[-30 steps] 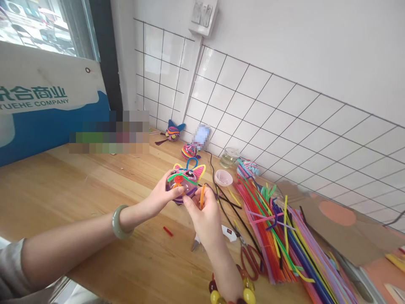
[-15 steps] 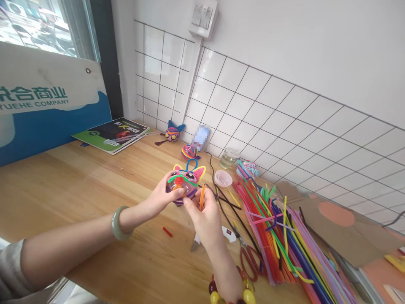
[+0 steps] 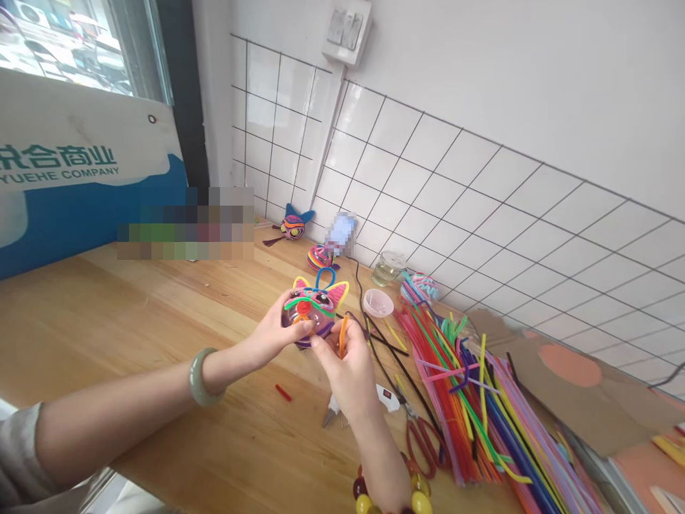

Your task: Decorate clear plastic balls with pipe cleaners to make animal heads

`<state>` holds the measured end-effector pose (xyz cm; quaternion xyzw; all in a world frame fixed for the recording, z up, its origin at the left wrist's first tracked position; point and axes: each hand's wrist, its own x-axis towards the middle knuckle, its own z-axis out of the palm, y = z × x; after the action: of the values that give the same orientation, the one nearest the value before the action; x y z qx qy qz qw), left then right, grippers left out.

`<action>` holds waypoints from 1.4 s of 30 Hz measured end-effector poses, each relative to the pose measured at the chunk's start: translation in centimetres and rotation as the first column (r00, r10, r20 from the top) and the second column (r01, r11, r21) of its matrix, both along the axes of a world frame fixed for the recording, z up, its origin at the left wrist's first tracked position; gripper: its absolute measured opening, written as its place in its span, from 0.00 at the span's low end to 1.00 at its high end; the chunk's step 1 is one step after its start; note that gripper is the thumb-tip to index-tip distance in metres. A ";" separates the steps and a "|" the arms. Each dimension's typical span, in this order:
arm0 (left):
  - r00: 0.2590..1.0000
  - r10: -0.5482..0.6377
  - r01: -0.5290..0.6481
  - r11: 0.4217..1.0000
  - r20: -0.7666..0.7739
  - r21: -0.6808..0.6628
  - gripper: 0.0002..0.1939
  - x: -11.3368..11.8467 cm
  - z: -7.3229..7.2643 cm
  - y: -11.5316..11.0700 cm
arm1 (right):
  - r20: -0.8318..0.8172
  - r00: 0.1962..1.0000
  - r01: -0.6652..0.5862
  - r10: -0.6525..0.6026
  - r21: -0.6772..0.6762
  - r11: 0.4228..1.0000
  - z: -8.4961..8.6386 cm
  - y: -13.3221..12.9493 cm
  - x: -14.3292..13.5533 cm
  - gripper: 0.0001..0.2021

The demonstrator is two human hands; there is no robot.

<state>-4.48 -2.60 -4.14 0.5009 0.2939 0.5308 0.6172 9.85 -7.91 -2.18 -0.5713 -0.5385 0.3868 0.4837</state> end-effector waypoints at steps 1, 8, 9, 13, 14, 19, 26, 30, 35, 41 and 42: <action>1.000 0.002 -0.002 1.000 -0.002 -0.005 0.36 0.0 0.0 0.0 | 0.005 1.000 0.005 -0.005 0.004 1.000 0.1 0.0 0.0 0.16; 1.000 0.013 -0.013 1.000 -0.024 -0.004 0.36 0.0 0.2 -0.1 | 0.019 1.000 0.020 -0.020 0.030 0.999 0.2 -0.1 -0.1 0.17; 1.000 0.013 -0.013 1.000 -0.024 -0.004 0.36 0.0 0.2 -0.1 | 0.018 1.000 0.019 -0.019 0.031 0.999 0.2 -0.1 -0.1 0.17; 0.999 0.014 -0.014 1.000 -0.037 0.005 0.35 -0.1 0.2 -0.1 | 0.010 1.000 0.021 -0.021 0.029 0.999 0.3 -0.1 -0.1 0.17; 0.999 0.016 -0.016 1.000 -0.041 0.008 0.35 -0.1 0.2 -0.1 | 0.008 1.000 0.021 -0.022 0.027 0.999 0.3 -0.1 -0.1 0.17; 1.000 0.015 -0.015 1.000 -0.016 0.018 0.35 -0.1 0.1 -0.1 | 0.002 1.000 0.020 -0.021 0.033 0.999 0.1 0.0 0.0 0.17; 1.000 -0.001 0.001 1.000 -0.010 0.022 0.36 -0.1 -0.3 0.0 | -0.039 0.999 -0.028 0.030 0.043 0.999 -0.3 0.2 0.3 0.16; 0.998 0.027 -0.025 0.999 -0.050 0.035 0.35 -0.2 -0.1 0.0 | -0.046 0.997 -0.052 0.054 0.044 0.998 -0.3 0.3 0.3 0.17; 0.996 0.056 -0.050 0.994 -0.064 0.099 0.34 -0.3 -0.1 0.2 | -0.046 0.997 -0.059 0.061 0.046 0.997 -0.1 0.5 0.1 0.18; 1.000 0.004 0.002 0.981 -0.026 0.194 0.35 -0.6 -0.7 0.5 | -0.002 0.997 -0.075 0.075 0.036 0.997 0.4 0.7 0.7 0.18; 1.000 0.006 0.001 0.974 -0.029 0.224 0.35 -0.6 -0.8 0.5 | -0.003 0.998 -0.068 0.068 0.025 0.997 0.7 0.8 1.0 0.19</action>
<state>-5.09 -2.06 -4.97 0.5747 0.2416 0.5540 0.5517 10.83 -7.10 -1.51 -0.5458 -0.5615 0.3973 0.4784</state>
